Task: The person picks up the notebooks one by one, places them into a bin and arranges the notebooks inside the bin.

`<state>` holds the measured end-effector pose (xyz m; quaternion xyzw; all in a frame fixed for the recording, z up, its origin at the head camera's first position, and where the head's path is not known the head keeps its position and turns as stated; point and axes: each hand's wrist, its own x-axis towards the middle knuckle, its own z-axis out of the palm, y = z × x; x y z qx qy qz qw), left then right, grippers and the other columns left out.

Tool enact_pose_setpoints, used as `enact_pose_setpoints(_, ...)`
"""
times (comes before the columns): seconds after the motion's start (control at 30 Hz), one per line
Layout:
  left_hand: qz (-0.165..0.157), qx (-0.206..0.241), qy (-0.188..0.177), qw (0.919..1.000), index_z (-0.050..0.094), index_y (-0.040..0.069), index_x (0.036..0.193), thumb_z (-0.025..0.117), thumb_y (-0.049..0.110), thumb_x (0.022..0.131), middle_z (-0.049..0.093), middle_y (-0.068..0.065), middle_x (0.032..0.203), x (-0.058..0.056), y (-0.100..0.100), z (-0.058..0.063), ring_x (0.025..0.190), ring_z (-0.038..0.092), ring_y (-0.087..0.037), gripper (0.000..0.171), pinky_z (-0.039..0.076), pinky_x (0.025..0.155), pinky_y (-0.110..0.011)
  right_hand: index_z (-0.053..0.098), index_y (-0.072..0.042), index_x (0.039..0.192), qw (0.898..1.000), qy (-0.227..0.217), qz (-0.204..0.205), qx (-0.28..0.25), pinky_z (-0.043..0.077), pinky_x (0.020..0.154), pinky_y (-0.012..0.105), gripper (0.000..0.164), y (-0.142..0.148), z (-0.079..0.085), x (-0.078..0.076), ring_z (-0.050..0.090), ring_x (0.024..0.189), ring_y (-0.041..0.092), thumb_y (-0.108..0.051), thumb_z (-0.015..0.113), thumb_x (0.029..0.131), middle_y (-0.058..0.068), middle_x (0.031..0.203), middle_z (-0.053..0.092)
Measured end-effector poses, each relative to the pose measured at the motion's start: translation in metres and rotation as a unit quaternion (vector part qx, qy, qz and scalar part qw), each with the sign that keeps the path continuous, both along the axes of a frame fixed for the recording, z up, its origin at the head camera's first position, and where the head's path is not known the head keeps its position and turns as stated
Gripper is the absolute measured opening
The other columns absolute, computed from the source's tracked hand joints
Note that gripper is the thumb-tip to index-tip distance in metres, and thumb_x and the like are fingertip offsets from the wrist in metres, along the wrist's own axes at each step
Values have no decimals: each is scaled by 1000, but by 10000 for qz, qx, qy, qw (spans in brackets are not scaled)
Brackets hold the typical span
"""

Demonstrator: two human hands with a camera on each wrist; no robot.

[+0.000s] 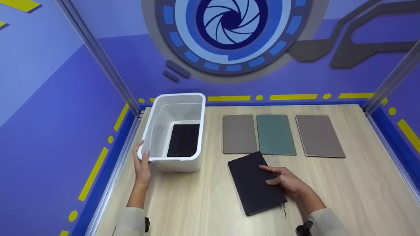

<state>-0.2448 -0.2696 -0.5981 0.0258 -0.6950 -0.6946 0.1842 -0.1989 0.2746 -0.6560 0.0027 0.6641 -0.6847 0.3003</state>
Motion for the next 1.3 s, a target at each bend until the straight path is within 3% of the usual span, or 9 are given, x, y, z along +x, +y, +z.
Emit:
enact_pose_setpoints(0.23, 25, 31, -151, 9999, 32, 11, 160, 43, 15, 112, 40, -9, 159, 1, 2, 0, 127, 53, -7, 49, 47, 98, -20, 46, -14, 162, 9997, 143, 62, 184, 56, 101, 27, 75, 0, 0, 0, 54, 145, 24, -10, 74, 93, 27, 174, 25)
enact_pose_setpoints(0.73, 21, -37, -73, 10000, 32, 8, 160, 43, 13, 111, 38, -6, 162, -1, 0, 0, 133, 49, -18, 50, 46, 98, -19, 44, -13, 163, 9998, 138, 78, 148, 55, 102, 26, 75, -1, 0, 0, 45, 153, 31, -8, 73, 94, 27, 175, 23)
enact_pose_setpoints(0.97, 19, -41, 1, 10000, 32, 7, 160, 43, 12, 111, 36, -6, 163, 0, -1, -1, 132, 48, -13, 50, 45, 102, -20, 43, -12, 163, 9997, 140, 100, 158, 54, 103, 25, 75, -1, 0, 0, 43, 154, 31, -8, 73, 94, 27, 174, 25)
enact_pose_setpoints(1.3, -74, 92, -129, 9998, 30, 11, 161, 41, 14, 113, 35, -10, 164, 0, 0, -1, 137, 46, -17, 50, 44, 103, -17, 46, -15, 162, 9992, 114, 28, 381, 51, 104, 22, 75, -2, 0, 0, 40, 156, 35, -10, 74, 93, 25, 174, 28)
